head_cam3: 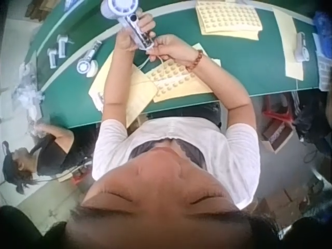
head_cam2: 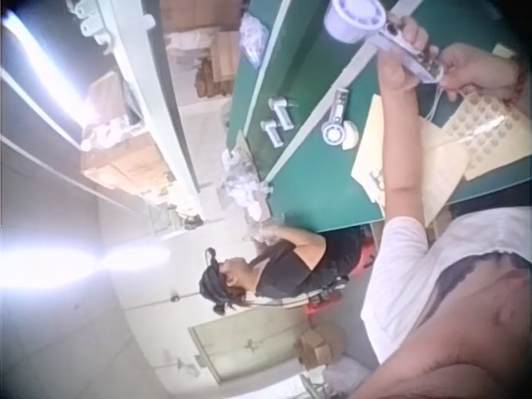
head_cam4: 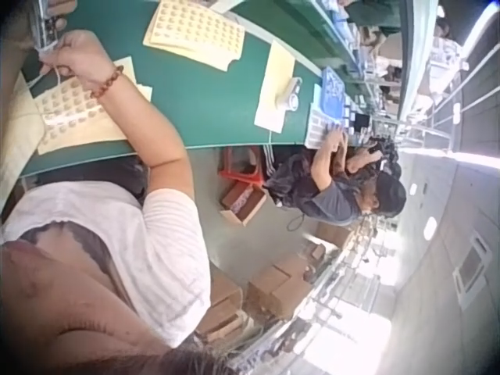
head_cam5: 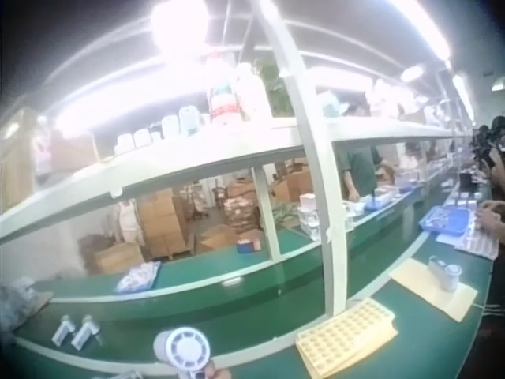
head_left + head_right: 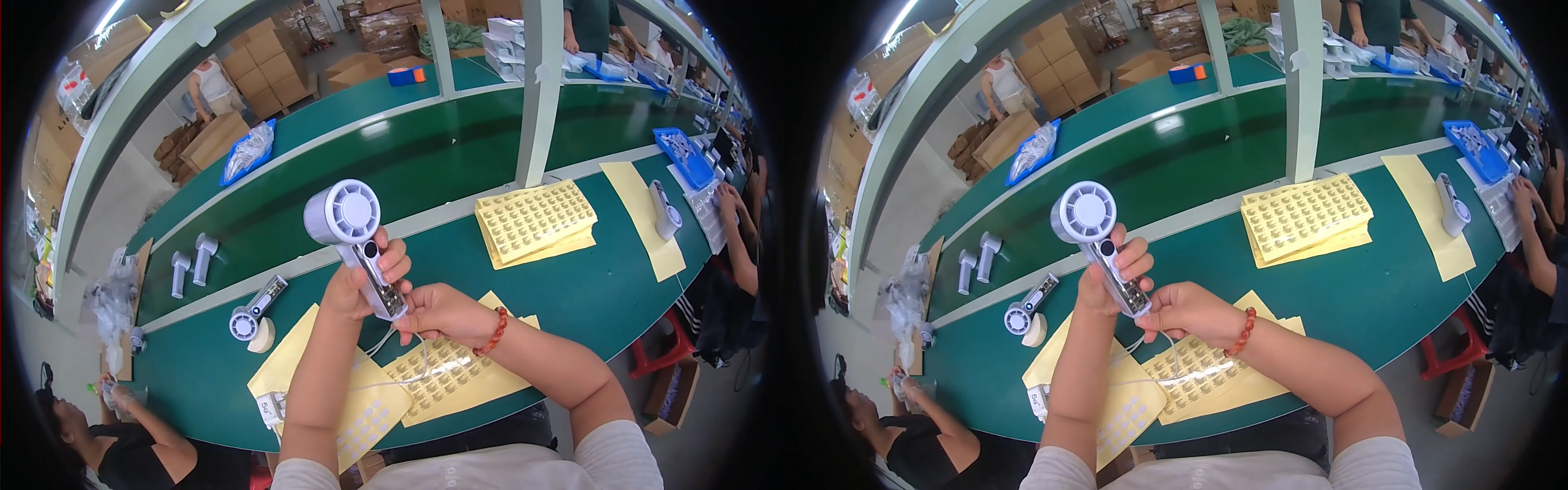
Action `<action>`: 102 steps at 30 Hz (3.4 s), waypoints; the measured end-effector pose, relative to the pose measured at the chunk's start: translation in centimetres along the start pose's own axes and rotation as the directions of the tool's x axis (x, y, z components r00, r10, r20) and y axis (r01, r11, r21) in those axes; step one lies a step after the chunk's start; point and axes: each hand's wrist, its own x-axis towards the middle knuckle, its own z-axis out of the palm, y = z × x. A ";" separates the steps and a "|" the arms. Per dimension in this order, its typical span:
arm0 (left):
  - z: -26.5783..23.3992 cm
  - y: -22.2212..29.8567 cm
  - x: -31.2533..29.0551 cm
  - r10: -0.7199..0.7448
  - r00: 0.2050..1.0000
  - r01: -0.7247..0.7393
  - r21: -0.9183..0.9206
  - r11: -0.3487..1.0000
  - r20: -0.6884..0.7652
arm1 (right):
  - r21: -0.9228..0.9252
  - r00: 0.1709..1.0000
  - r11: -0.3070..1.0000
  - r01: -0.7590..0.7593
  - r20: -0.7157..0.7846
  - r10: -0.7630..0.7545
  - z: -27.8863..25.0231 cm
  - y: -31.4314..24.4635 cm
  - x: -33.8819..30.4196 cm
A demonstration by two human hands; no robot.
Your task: The person peels protective films from handheld fans, plugs a USB cable into each fan to test it, and organizes sticker sheets on the workstation table.
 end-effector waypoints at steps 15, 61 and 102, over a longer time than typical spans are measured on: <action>0.8 -0.5 1.2 -0.139 0.977 0.169 0.191 0.967 -0.160 | -0.117 0.993 0.991 0.059 0.106 -0.047 -2.5 0.5 0.5; -20.0 8.6 2.0 0.801 0.539 0.768 0.544 -0.339 -0.262 | -0.814 0.824 0.573 0.095 -0.259 -0.504 -3.5 4.5 3.1; 5.5 -1.2 -4.5 0.263 0.739 0.426 0.733 0.530 -0.620 | -0.215 -0.043 0.298 -0.930 -0.741 -0.670 -28.5 -9.1 -27.7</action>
